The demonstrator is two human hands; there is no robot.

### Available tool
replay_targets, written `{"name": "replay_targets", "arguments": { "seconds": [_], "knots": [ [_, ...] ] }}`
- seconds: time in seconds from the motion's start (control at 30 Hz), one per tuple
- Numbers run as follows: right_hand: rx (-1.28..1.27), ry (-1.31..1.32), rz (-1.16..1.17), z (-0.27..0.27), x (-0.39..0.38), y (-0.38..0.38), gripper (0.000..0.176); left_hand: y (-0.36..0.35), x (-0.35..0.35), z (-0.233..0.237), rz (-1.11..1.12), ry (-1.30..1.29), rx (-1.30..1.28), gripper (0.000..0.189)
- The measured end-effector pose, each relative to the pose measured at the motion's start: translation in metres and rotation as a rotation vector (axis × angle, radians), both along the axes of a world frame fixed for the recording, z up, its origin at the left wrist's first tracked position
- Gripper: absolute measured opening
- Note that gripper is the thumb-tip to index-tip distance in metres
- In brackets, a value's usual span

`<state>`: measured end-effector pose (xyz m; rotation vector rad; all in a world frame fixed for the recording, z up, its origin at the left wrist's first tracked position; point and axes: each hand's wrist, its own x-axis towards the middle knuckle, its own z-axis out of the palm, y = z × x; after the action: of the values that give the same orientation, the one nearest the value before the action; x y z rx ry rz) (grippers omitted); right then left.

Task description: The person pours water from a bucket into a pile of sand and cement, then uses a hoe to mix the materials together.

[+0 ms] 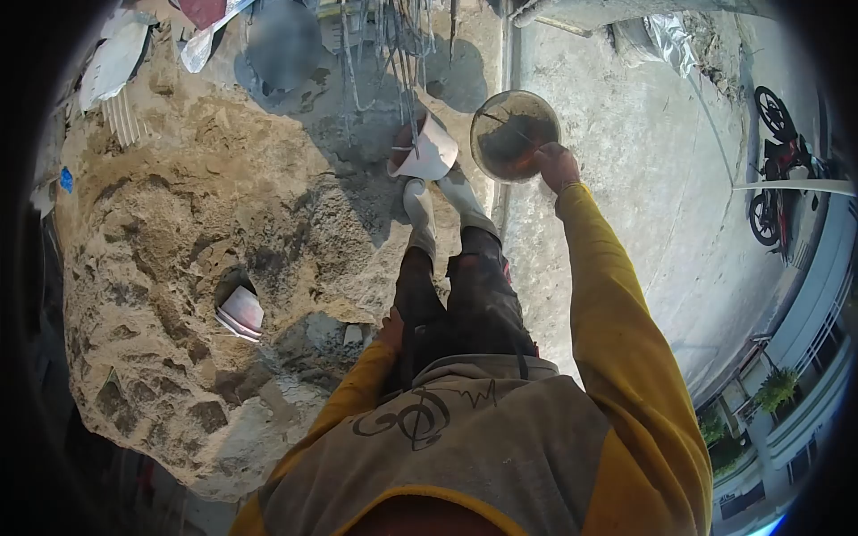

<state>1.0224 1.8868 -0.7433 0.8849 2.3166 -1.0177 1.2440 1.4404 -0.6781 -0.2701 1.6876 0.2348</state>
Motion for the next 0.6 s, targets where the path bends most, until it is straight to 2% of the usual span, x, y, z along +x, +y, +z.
{"name": "replay_targets", "arguments": {
  "seconds": [0.07, 0.13, 0.17, 0.2, 0.33, 0.4, 0.47, 0.5, 0.57, 0.6],
  "knots": [
    [0.119, 0.017, 0.210, -0.030, -0.022, -0.005, 0.028, 0.015, 0.003, 0.002, 0.045, -0.016, -0.006, 0.096],
    [0.117, -0.038, 0.296, -0.067, -0.046, -0.003, 0.031, 0.030, 0.001, 0.006, 0.092, -0.036, -0.025, 0.099],
    [0.120, -0.081, 0.353, -0.084, -0.049, -0.004, 0.034, 0.036, 0.001, 0.007, 0.144, 0.032, -0.017, 0.101],
    [0.121, -0.099, 0.349, -0.102, -0.055, -0.004, 0.035, 0.042, 0.003, 0.002, 0.200, 0.109, -0.011, 0.104],
    [0.152, -0.227, 0.423, -0.169, -0.063, -0.002, 0.035, 0.043, 0.012, -0.012, 0.404, 0.118, 0.073, 0.108],
    [0.138, -0.286, 0.462, -0.198, -0.058, -0.001, 0.035, 0.039, 0.005, -0.015, 0.381, 0.094, 0.110, 0.110],
    [0.165, -0.293, 0.515, -0.206, -0.049, 0.001, 0.036, 0.026, 0.004, -0.029, 0.270, 0.028, 0.199, 0.110],
    [0.172, -0.329, 0.540, -0.208, -0.046, 0.001, 0.041, 0.019, -0.014, -0.037, 0.284, 0.026, 0.208, 0.110],
    [0.091, -0.365, 0.563, -0.230, -0.036, 0.014, 0.047, 0.002, -0.072, -0.063, 0.337, -0.327, 0.304, 0.094],
    [0.087, -0.441, 0.599, -0.249, -0.031, 0.025, 0.050, -0.010, -0.081, -0.092, 0.505, -0.372, 0.319, 0.079]
  ]
}}
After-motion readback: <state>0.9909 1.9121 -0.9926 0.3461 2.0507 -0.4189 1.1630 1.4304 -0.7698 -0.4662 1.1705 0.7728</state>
